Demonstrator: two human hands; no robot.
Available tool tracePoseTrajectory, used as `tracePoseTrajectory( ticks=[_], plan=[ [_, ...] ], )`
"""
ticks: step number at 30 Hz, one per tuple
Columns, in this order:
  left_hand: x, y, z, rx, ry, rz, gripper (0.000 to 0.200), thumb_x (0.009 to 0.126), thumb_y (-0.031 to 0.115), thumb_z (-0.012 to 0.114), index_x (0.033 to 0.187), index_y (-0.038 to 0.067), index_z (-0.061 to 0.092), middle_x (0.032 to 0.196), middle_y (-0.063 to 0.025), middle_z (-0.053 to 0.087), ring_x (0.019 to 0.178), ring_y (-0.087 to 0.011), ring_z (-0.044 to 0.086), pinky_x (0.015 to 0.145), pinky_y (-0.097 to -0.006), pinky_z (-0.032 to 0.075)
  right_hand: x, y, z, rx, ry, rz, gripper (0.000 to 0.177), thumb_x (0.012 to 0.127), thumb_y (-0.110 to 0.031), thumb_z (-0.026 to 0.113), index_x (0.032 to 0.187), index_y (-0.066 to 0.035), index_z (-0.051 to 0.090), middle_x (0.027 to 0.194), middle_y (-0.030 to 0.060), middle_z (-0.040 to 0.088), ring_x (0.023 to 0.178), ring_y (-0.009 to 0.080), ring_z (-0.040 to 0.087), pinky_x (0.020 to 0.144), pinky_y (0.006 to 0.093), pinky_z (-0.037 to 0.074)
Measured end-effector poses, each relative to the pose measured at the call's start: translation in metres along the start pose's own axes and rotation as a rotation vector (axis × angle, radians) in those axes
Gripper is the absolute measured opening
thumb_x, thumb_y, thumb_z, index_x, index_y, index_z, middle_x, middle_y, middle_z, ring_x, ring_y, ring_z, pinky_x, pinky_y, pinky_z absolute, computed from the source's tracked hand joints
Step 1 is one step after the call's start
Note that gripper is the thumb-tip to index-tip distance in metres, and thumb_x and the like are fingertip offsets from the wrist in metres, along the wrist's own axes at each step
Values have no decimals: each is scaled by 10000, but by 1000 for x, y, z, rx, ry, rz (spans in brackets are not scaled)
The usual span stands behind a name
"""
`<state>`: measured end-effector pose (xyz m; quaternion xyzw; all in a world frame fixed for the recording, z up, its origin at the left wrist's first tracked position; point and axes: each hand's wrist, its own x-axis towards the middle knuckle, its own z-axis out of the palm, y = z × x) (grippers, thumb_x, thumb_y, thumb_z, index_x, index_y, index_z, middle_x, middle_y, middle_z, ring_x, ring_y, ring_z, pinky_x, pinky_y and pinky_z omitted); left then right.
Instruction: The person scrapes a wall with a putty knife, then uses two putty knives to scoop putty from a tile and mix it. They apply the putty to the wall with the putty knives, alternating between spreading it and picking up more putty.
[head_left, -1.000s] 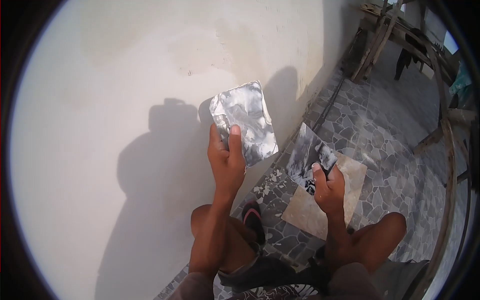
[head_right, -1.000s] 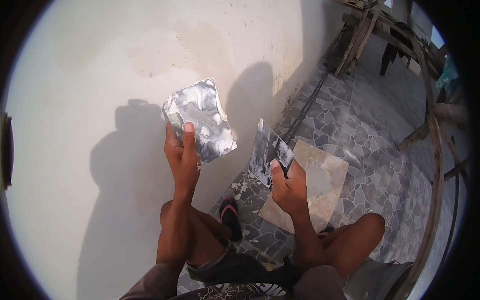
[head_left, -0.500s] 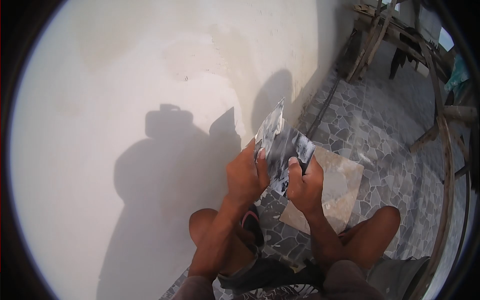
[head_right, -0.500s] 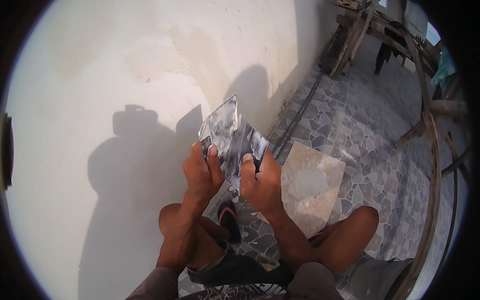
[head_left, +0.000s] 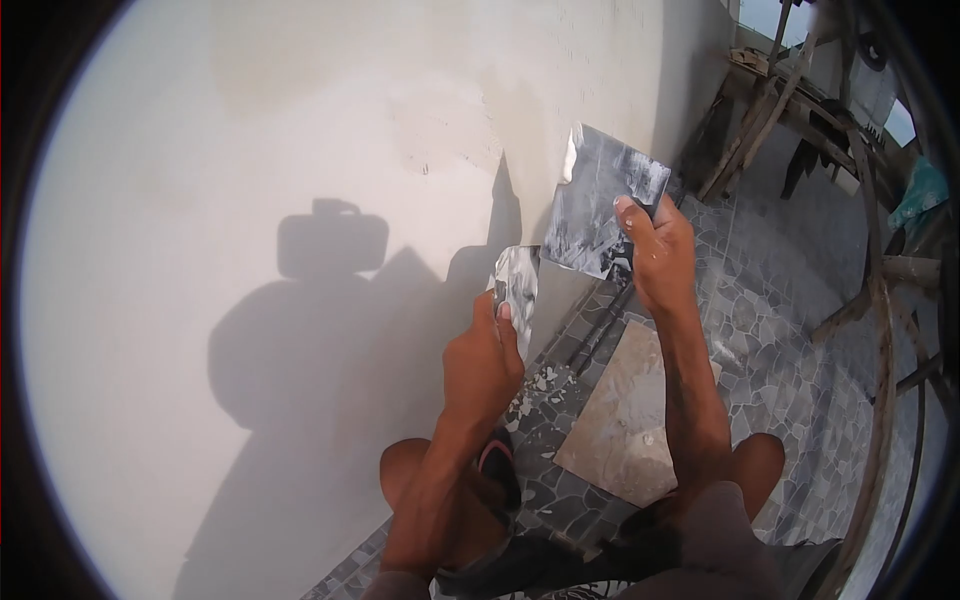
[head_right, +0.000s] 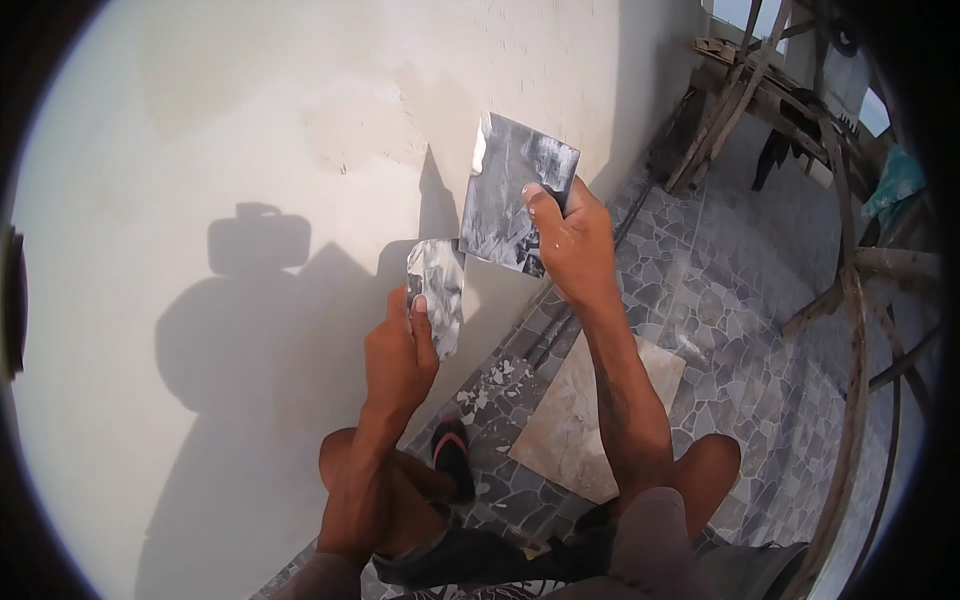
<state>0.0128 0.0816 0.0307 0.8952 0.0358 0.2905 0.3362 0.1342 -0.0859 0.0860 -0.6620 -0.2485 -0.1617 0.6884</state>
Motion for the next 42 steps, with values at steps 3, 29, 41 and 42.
tracePoseTrajectory(
  ticks=[3, 29, 41, 42],
  plan=[
    [6, -4, -7, -44, -8, -65, 203, 1013, 163, 431, 1114, 5, 507, 650, -208, 617, 610, -421, 620, 552, -484, 463, 39, -18, 13, -291, -70, -239, 202, 944, -60, 533, 1118, -13, 623, 883, 45, 618, 727, 104, 543, 685, 282, 468],
    [-2, -9, -44, -247, -22, -199, 205, 1023, 177, 456, 1051, -9, 537, 577, -107, 519, 492, -173, 486, 502, -337, 386, 64, 61, 82, -705, -141, -934, 800, 614, 163, 626, 1369, -77, 521, 1365, 116, 530, 1234, 295, 508, 1031, 437, 398],
    [0, -17, -41, -280, -336, -259, 276, 994, 222, 473, 1073, -36, 532, 638, -232, 566, 669, -460, 583, 654, -478, 447, 19, 95, 47, -643, -403, -765, 678, 700, 174, 578, 1335, -59, 539, 1344, 127, 529, 1217, 282, 514, 1006, 405, 418],
    [0, -17, -43, -307, -359, -286, 284, 992, 224, 472, 1082, -38, 534, 642, -232, 568, 674, -462, 580, 659, -478, 446, 21, 89, 46, -582, -293, -709, 611, 737, 156, 556, 1316, -39, 542, 1290, 143, 555, 1163, 284, 543, 971, 396, 437]
  ],
)
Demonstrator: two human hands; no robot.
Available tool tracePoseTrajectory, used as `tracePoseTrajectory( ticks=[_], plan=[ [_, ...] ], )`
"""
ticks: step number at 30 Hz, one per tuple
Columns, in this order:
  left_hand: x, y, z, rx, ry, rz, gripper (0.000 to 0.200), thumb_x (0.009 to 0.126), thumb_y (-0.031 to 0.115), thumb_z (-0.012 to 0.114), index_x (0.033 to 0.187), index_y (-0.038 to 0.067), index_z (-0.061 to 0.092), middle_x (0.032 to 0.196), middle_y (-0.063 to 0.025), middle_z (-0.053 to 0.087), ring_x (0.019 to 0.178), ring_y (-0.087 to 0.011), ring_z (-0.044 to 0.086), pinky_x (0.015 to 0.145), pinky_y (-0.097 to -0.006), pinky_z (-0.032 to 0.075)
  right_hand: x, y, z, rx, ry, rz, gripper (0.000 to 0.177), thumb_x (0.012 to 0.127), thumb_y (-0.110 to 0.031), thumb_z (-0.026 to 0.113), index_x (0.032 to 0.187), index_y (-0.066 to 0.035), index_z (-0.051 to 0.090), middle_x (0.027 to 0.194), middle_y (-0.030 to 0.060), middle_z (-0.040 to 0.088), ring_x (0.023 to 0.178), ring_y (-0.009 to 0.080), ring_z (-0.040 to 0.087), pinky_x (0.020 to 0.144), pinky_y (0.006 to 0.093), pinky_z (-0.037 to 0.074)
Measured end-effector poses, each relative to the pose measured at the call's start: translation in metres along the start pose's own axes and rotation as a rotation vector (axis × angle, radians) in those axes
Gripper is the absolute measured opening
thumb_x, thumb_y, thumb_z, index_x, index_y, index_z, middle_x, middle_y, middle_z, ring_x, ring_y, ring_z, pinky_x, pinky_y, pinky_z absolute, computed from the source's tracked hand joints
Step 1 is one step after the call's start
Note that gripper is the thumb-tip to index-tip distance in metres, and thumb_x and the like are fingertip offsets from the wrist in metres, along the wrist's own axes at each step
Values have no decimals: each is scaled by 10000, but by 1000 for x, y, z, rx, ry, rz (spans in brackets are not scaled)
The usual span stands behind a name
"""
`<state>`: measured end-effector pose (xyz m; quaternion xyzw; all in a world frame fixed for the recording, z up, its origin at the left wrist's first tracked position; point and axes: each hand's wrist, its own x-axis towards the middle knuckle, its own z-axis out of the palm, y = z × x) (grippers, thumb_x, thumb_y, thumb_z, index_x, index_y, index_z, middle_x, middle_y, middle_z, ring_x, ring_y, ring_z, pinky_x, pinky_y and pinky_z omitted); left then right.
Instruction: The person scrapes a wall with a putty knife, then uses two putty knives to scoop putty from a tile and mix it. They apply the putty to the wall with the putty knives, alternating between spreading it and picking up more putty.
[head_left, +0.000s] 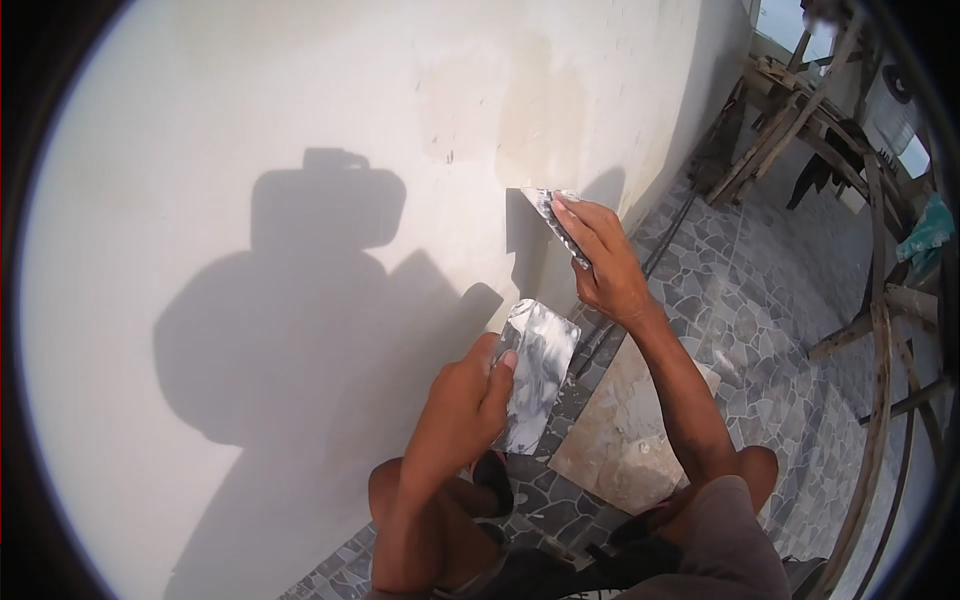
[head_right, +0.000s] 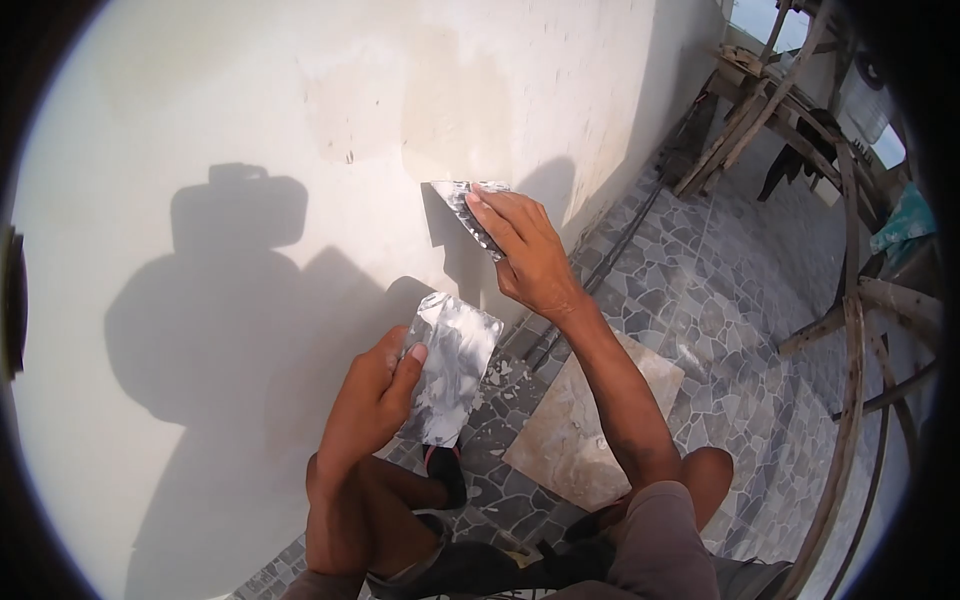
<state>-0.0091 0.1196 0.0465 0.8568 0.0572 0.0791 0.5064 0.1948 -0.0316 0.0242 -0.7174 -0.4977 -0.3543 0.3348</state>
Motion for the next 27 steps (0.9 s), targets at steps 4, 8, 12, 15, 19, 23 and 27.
tracePoseTrajectory(
  ticks=[4, 8, 12, 15, 19, 23, 27],
  plan=[
    [2, -12, 0, 12, 50, 55, 311, 992, 228, 464, 1122, -45, 537, 654, -238, 573, 678, -468, 571, 668, -478, 446, 33, 2, -19, 167, 202, 500, 373, 871, 29, 477, 1237, 44, 544, 1033, 196, 631, 914, 282, 626, 821, 372, 492],
    [0, -4, -4, 24, 51, -7, 329, 989, 231, 467, 1130, -57, 539, 667, -249, 579, 695, -471, 582, 676, -483, 450, 66, 16, -20, 173, 195, 789, 332, 923, -124, 467, 1160, 95, 545, 787, 195, 624, 707, 267, 619, 727, 376, 494],
    [0, -5, -6, 74, 28, -20, 343, 984, 229, 470, 1139, -70, 537, 684, -260, 592, 719, -475, 593, 689, -497, 452, 79, 16, -9, 133, 166, 750, 380, 901, -110, 483, 1199, 121, 532, 1022, 241, 585, 832, 278, 611, 744, 385, 506],
    [1, -6, -6, 95, 6, -17, 338, 980, 219, 473, 1141, -71, 539, 689, -267, 599, 728, -475, 598, 697, -507, 454, 80, 0, 5, 139, 200, 611, 432, 860, -56, 517, 1247, 135, 499, 1146, 249, 522, 976, 318, 560, 811, 405, 496],
    [2, -8, -3, 170, -4, 29, 271, 992, 191, 483, 1093, -54, 542, 606, -207, 538, 553, -342, 544, 587, -422, 425, 66, -31, 30, -45, 216, 224, 570, 757, 45, 574, 1308, 135, 456, 1192, 240, 493, 1081, 384, 479, 897, 428, 461],
    [2, -8, 5, 205, 6, 58, 280, 988, 198, 484, 1081, -61, 537, 629, -248, 544, 610, -429, 551, 622, -464, 430, 48, -46, 16, 51, 126, 80, 638, 728, 105, 576, 1354, 80, 455, 1236, 222, 505, 1098, 359, 502, 909, 412, 468],
    [3, -3, 5, 194, -21, 22, 287, 989, 201, 482, 1080, -66, 537, 632, -249, 545, 627, -430, 557, 629, -467, 430, 46, -12, -12, 58, 217, 195, 546, 818, 126, 512, 1357, 44, 476, 1270, 209, 521, 1157, 331, 524, 933, 392, 481]
  ],
)
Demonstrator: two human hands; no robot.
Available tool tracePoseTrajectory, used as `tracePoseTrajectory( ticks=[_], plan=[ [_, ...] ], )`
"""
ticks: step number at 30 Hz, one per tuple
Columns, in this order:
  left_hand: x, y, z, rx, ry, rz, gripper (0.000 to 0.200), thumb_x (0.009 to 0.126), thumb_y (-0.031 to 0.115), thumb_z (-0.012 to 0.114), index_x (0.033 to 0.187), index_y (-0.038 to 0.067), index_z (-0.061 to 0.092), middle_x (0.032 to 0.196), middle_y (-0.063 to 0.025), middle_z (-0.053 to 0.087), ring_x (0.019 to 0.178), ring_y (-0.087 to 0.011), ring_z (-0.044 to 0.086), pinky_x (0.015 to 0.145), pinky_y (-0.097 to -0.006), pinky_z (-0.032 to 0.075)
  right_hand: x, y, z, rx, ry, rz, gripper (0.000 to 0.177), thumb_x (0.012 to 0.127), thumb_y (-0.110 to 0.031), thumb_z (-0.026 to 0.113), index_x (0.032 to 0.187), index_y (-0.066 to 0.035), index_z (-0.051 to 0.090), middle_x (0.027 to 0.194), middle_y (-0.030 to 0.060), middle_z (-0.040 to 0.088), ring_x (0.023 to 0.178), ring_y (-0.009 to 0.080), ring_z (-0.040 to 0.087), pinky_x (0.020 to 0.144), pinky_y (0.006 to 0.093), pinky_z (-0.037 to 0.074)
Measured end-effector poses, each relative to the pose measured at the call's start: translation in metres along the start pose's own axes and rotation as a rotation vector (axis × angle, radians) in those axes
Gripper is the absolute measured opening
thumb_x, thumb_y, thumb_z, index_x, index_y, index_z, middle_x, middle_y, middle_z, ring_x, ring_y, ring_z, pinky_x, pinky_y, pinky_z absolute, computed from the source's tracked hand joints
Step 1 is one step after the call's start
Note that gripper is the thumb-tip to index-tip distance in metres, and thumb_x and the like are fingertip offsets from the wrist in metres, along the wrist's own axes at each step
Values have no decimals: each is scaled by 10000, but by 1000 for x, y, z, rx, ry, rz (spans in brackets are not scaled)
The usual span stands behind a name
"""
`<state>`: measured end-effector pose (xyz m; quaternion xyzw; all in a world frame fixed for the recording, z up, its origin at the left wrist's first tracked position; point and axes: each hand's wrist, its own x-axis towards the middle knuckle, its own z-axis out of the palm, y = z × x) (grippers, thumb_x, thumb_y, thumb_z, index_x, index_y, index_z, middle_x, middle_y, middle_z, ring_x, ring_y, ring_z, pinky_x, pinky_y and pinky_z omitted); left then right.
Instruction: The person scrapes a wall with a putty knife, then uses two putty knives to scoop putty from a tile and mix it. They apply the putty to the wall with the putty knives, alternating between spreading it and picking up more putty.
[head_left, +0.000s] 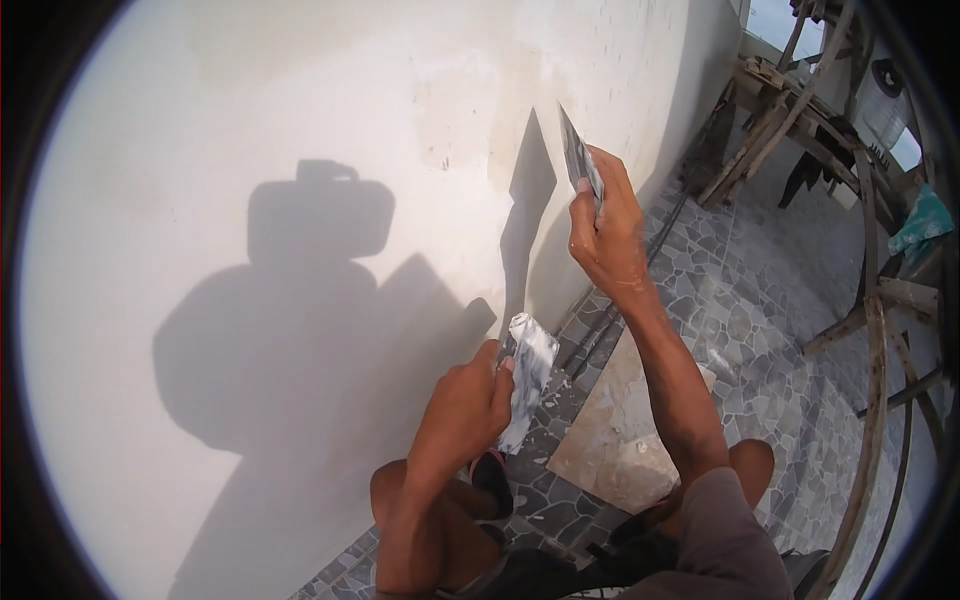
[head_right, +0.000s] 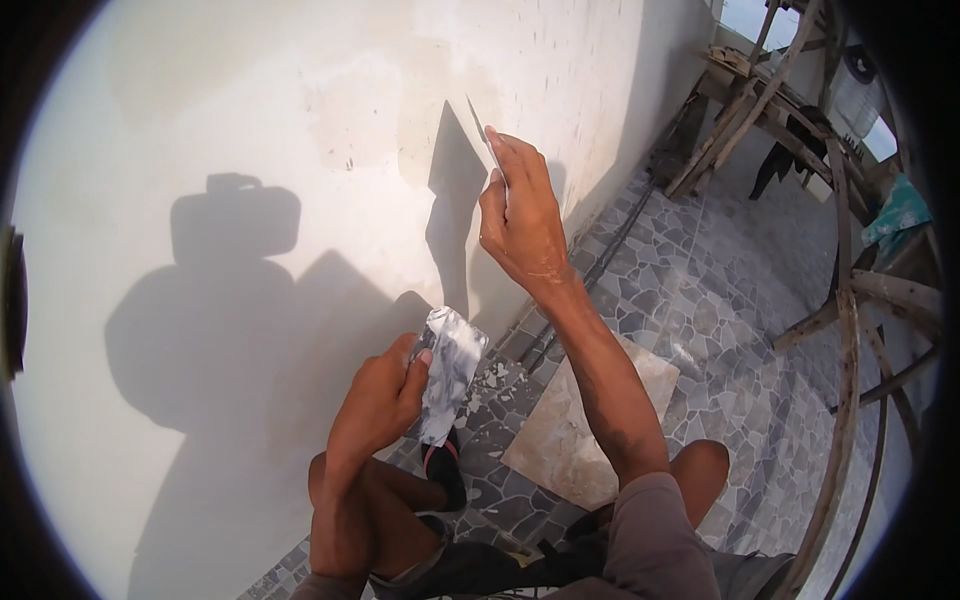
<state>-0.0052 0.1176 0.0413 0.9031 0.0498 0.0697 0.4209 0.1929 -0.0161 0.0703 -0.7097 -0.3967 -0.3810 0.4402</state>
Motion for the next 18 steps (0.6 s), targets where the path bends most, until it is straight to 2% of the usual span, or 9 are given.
tracePoseTrajectory(
  ticks=[4, 7, 8, 12, 15, 18],
  plan=[
    [-1, -6, 3, 29, 10, 16, 292, 988, 199, 478, 1091, -68, 538, 631, -242, 551, 632, -423, 565, 628, -465, 430, 34, 53, -5, -191, 99, -74, 503, 855, 117, 488, 1353, 52, 476, 1277, 212, 521, 1204, 336, 505, 969, 399, 467],
    [-2, -4, -1, 33, 14, 7, 289, 988, 197, 478, 1087, -67, 541, 624, -239, 550, 624, -424, 563, 628, -463, 430, 43, 66, 4, -176, 21, -37, 512, 839, 117, 488, 1348, 67, 469, 1290, 218, 509, 1204, 341, 493, 996, 406, 448],
    [-1, -4, -1, 25, 12, 3, 290, 987, 198, 478, 1086, -68, 541, 624, -240, 550, 624, -426, 562, 631, -464, 431, 41, 68, 15, -199, 32, -113, 539, 789, 116, 504, 1326, 109, 459, 1272, 239, 487, 1177, 376, 468, 994, 432, 432],
    [1, -1, -3, 35, -27, -36, 291, 986, 200, 479, 1080, -69, 542, 628, -248, 551, 636, -440, 562, 644, -471, 432, 21, 37, 53, -226, 99, -76, 609, 702, 115, 530, 1301, 169, 435, 1220, 272, 443, 1117, 426, 428, 962, 470, 411],
    [2, 1, -2, 50, -34, -42, 290, 984, 202, 480, 1069, -69, 542, 643, -256, 557, 662, -455, 567, 656, -481, 432, -2, 17, 53, -201, 7, -118, 650, 698, 125, 547, 1336, 143, 424, 1274, 279, 428, 1142, 435, 421, 993, 481, 395],
    [3, 1, 2, 49, -25, -16, 289, 981, 203, 483, 1059, -70, 542, 663, -264, 564, 689, -466, 570, 668, -489, 433, -11, 14, 24, -117, -74, -137, 658, 713, 123, 572, 1354, 111, 425, 1258, 260, 473, 1122, 378, 481, 952, 434, 438]
  ],
)
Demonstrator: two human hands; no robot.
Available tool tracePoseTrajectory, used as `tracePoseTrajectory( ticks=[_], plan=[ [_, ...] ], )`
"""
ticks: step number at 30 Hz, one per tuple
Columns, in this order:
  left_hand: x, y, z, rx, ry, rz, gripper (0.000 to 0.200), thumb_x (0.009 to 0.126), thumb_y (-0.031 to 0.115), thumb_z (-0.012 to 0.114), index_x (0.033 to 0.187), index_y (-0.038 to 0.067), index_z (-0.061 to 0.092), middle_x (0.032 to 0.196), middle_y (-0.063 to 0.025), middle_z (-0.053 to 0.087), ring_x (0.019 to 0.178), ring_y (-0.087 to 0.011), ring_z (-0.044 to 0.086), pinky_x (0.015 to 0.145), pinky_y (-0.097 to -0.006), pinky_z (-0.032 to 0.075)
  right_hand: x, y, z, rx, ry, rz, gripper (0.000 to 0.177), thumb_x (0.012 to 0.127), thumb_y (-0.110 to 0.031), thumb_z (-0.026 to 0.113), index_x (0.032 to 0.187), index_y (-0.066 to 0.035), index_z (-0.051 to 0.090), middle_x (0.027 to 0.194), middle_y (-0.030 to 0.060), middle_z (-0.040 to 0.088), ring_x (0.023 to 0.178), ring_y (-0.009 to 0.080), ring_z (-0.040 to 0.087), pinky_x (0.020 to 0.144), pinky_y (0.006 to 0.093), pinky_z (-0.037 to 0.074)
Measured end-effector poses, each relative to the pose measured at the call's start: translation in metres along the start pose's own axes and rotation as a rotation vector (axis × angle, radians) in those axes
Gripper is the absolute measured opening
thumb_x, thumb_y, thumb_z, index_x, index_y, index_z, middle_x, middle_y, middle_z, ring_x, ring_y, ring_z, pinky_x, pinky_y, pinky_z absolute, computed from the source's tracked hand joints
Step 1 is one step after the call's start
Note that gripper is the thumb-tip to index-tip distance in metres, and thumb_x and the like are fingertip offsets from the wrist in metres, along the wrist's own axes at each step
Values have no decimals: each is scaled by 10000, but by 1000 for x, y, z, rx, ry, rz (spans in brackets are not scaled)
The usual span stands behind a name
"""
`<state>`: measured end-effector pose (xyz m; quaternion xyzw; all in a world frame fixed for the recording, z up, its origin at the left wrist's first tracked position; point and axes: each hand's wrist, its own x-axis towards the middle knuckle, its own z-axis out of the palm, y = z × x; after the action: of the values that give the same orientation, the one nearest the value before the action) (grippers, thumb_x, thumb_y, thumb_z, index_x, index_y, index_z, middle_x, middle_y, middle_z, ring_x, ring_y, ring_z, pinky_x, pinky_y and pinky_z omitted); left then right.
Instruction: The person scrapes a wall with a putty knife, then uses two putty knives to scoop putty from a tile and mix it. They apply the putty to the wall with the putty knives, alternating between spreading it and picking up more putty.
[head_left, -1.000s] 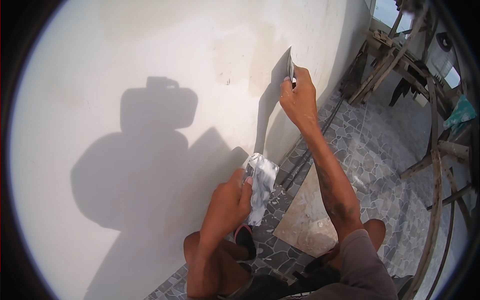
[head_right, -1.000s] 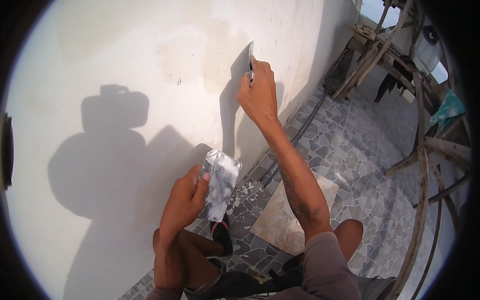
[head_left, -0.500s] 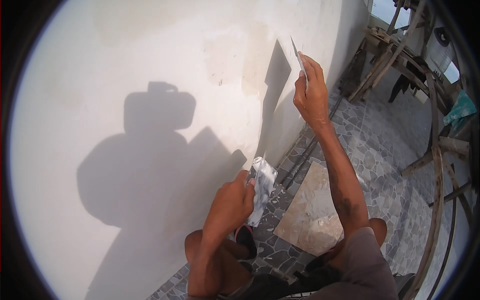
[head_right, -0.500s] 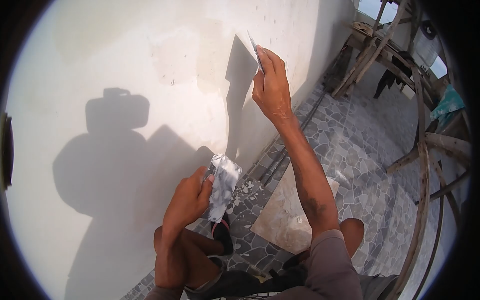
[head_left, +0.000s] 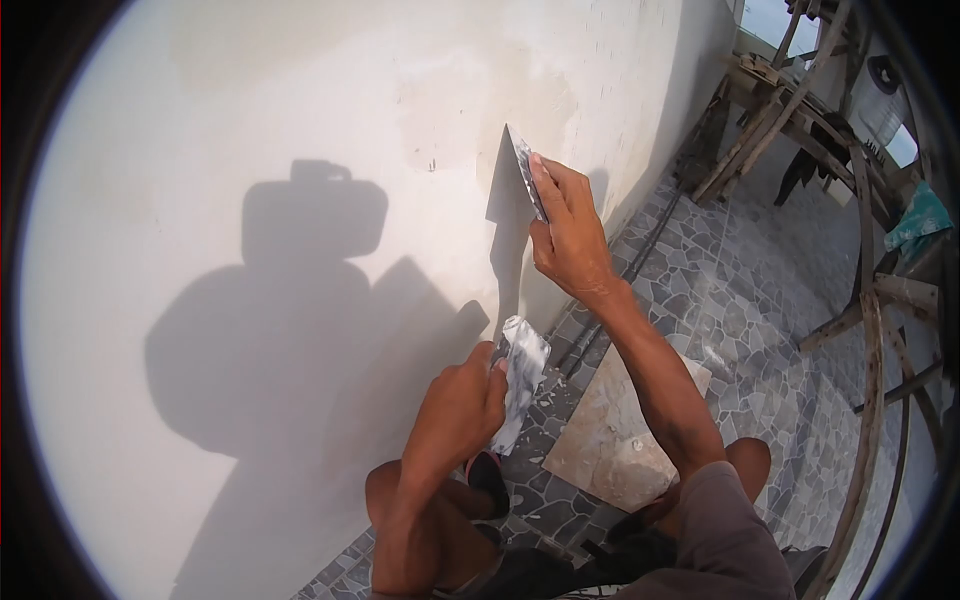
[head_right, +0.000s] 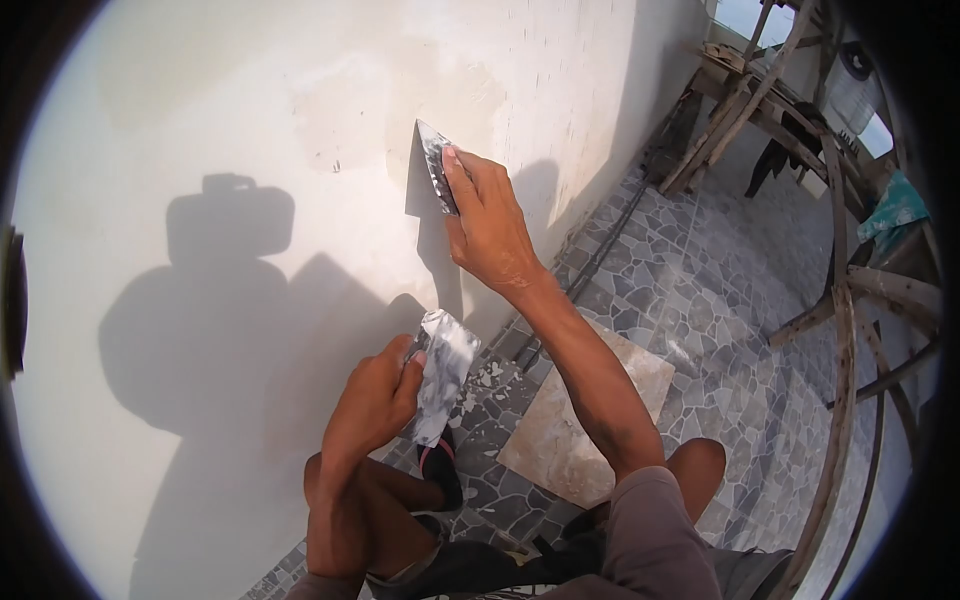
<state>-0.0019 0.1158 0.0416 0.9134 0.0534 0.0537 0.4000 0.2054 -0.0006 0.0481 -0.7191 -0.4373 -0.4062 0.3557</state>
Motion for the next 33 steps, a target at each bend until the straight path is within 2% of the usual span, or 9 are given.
tracePoseTrajectory(
  ticks=[2, 5, 8, 11, 15, 16, 23, 28, 33],
  plan=[
    [0, -1, 2, -6, 8, 7, 288, 979, 203, 486, 1054, -70, 542, 676, -267, 569, 703, -469, 571, 675, -492, 433, -1, 11, -6, -9, 174, 52, 458, 795, 44, 543, 1244, 121, 494, 1116, 262, 561, 991, 327, 577, 842, 402, 487],
    [1, -1, 4, -2, 1, -1, 292, 978, 203, 490, 1058, -73, 545, 692, -269, 578, 717, -469, 575, 684, -495, 435, 13, 38, -15, 117, -1, 885, 296, 867, -82, 495, 1086, 110, 554, 938, 255, 603, 807, 340, 610, 761, 412, 500],
    [0, -1, 2, 18, -14, -16, 316, 979, 205, 488, 1090, -84, 549, 698, -270, 587, 724, -464, 587, 692, -493, 440, 17, 65, 2, 223, -22, 887, 296, 891, -166, 463, 950, 109, 558, 769, 229, 596, 640, 366, 581, 694, 423, 502],
    [-2, -3, 0, 24, -1, -18, 347, 981, 207, 485, 1131, -100, 548, 696, -273, 592, 725, -457, 600, 697, -487, 447, 48, 16, -15, 151, -102, 784, 329, 895, -155, 460, 998, 138, 569, 881, 243, 587, 744, 350, 588, 746, 403, 497],
    [-1, -5, -1, 29, -8, -10, 367, 981, 209, 482, 1156, -108, 544, 685, -273, 590, 720, -455, 604, 702, -485, 452, 33, -15, -7, 103, 29, 283, 373, 883, -56, 482, 1204, 127, 533, 1098, 253, 515, 970, 316, 555, 847, 370, 468],
    [-1, -4, -1, 27, -13, -15, 368, 981, 209, 481, 1156, -108, 544, 682, -272, 589, 719, -457, 603, 704, -485, 453, 29, -16, -8, 163, 84, 163, 343, 890, -20, 484, 1197, 127, 522, 1061, 239, 534, 889, 317, 576, 804, 380, 479],
    [-3, -8, -2, 28, 9, -5, 362, 980, 210, 480, 1139, -108, 546, 688, -279, 590, 729, -462, 605, 711, -492, 452, 54, 29, -19, 85, 87, 710, 323, 941, -87, 425, 1151, 131, 537, 957, 242, 572, 779, 331, 602, 793, 402, 492],
    [-4, -6, -5, 9, 6, -29, 355, 975, 212, 488, 1131, -101, 552, 706, -286, 597, 754, -469, 609, 721, -495, 456, 60, 2, -5, 56, 106, 409, 411, 874, -28, 506, 1253, 129, 513, 1161, 238, 524, 1045, 341, 531, 865, 402, 470],
    [-2, -5, 1, 21, 31, 10, 349, 969, 212, 497, 1128, -94, 554, 708, -286, 599, 749, -467, 610, 719, -496, 458, 33, -39, -2, 58, 110, -43, 524, 766, 117, 537, 1287, 107, 494, 1195, 204, 536, 1085, 343, 524, 892, 421, 471]
  ],
)
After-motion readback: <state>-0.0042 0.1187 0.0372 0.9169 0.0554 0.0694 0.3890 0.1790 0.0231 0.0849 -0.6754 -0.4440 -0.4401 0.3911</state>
